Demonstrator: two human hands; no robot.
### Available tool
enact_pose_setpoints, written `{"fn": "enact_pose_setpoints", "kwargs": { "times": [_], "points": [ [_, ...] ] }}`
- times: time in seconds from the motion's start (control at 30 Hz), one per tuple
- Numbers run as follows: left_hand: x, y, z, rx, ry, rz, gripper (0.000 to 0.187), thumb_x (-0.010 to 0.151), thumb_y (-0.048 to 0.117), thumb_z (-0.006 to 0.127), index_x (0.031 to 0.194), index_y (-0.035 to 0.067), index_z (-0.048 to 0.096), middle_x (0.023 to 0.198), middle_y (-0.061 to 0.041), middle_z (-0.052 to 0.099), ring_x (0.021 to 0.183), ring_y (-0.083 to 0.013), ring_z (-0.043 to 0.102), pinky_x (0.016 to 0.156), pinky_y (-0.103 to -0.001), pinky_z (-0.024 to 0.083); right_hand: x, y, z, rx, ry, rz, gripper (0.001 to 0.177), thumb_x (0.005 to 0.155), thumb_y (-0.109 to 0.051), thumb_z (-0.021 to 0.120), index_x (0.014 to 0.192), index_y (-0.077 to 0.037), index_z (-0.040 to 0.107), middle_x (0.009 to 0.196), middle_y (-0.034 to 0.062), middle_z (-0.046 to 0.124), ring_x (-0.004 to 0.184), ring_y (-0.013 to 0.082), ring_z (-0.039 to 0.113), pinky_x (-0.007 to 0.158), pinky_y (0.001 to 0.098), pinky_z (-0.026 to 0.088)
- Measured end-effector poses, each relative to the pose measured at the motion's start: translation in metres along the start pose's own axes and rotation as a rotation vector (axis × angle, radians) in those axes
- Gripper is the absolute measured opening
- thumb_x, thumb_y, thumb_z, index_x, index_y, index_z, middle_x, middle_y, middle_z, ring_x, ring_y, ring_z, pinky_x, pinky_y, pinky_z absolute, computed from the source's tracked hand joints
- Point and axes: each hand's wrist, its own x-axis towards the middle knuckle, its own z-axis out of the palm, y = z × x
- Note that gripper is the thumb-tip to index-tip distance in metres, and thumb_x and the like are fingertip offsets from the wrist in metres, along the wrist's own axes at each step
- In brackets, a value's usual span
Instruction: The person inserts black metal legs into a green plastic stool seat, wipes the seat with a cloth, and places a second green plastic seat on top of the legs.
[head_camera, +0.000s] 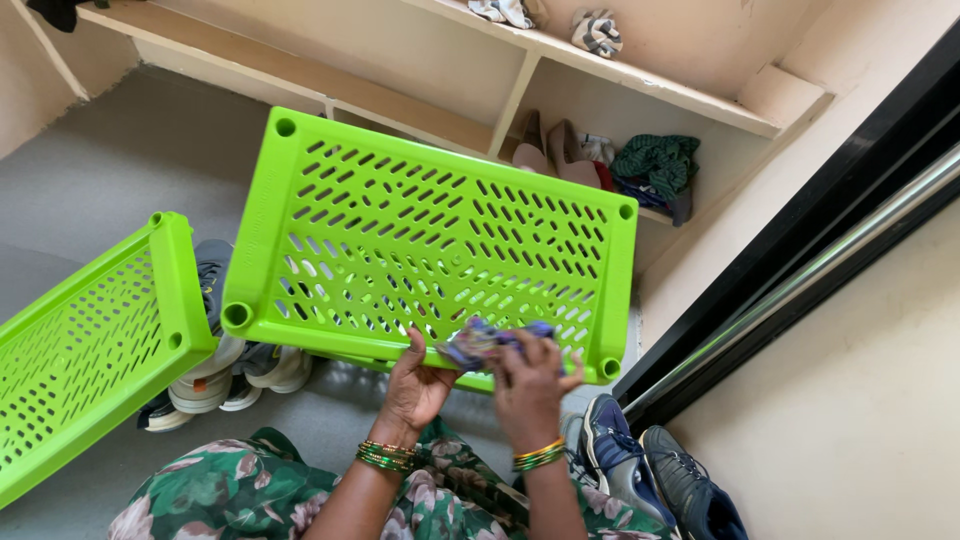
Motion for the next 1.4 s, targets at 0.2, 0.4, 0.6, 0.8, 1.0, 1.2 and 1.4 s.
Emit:
{"fn": "enact_pose_setpoints", "kwargs": {
  "times": [0.2,0.4,0.6,0.8,1.0,1.2,1.4],
  "points": [
    [0.002,0.003,0.015,0.031,0.033,0.101,0.071,0.084,0.046,0.074,0.139,0.005,0.055,0.131,-0.011,0.067,0.123,-0.0292,0.062,0.107,-0.050,0.048,0.001,0.043,-0.004,-0.129,0.135,0.230,0.016,0.091,-0.035,0.069,0.096,-0.021,0.076,0.136,0.0023,0.060,0.133,0.0330,0.045,0.111,0.0597,0.018],
    [0.011,-0.008,-0.008,-0.017,-0.027,0.034,0.068,0.094,0.050,0.070,0.139,0.001,0.057,0.128,-0.014,0.069,0.117,-0.0294,0.064,0.100,-0.045,0.049,-0.017,-0.008,0.030,0.023,0.093,-0.044,0.028,0.094,-0.035,0.065,0.117,-0.019,0.069,0.142,0.0088,0.054,0.135,0.0389,0.038,0.112,0.0607,0.017],
    [0.006,0.003,-0.006,0.026,0.019,0.060,0.070,0.093,0.055,0.065,0.136,0.000,0.060,0.126,-0.014,0.069,0.117,-0.0269,0.064,0.103,-0.044,0.051,-0.024,-0.022,0.033,0.016,0.051,-0.232,0.035,0.091,-0.024,0.066,0.126,-0.024,0.068,0.149,0.0021,0.053,0.136,0.0315,0.040,0.115,0.0591,0.015],
    [0.004,0.014,0.013,-0.011,0.035,0.155,0.071,0.086,0.050,0.070,0.137,0.002,0.055,0.129,-0.013,0.068,0.121,-0.0294,0.064,0.106,-0.050,0.050,-0.005,0.037,0.026,-0.100,0.104,0.049,0.033,0.082,-0.016,0.072,0.114,-0.024,0.070,0.145,-0.0002,0.053,0.138,0.0328,0.037,0.110,0.0605,0.012],
    [0.007,0.003,0.007,0.018,0.038,0.130,0.069,0.087,0.046,0.071,0.138,0.002,0.055,0.130,-0.012,0.068,0.122,-0.0288,0.063,0.108,-0.049,0.049,-0.010,0.033,0.032,-0.165,0.120,0.261,0.050,0.071,0.001,0.065,0.115,-0.023,0.073,0.148,0.0033,0.053,0.142,0.0337,0.036,0.111,0.0546,0.018],
    [0.006,-0.006,-0.005,-0.006,-0.035,-0.005,0.063,0.095,0.049,0.066,0.136,0.002,0.058,0.121,-0.011,0.069,0.113,-0.0239,0.065,0.104,-0.043,0.051,-0.026,-0.037,0.036,-0.015,0.018,-0.149,0.045,0.075,-0.009,0.067,0.120,-0.015,0.071,0.138,0.0129,0.053,0.133,0.0370,0.039,0.108,0.0624,0.015],
    [0.002,-0.003,-0.001,-0.004,0.005,-0.022,0.051,0.096,0.040,0.067,0.133,0.006,0.060,0.117,-0.007,0.072,0.108,-0.0207,0.068,0.096,-0.040,0.054,-0.011,-0.040,0.012,-0.048,0.113,-0.140,0.033,0.084,-0.019,0.071,0.115,-0.029,0.072,0.129,0.0000,0.060,0.127,0.0265,0.048,0.111,0.0602,0.018]
  ]
}}
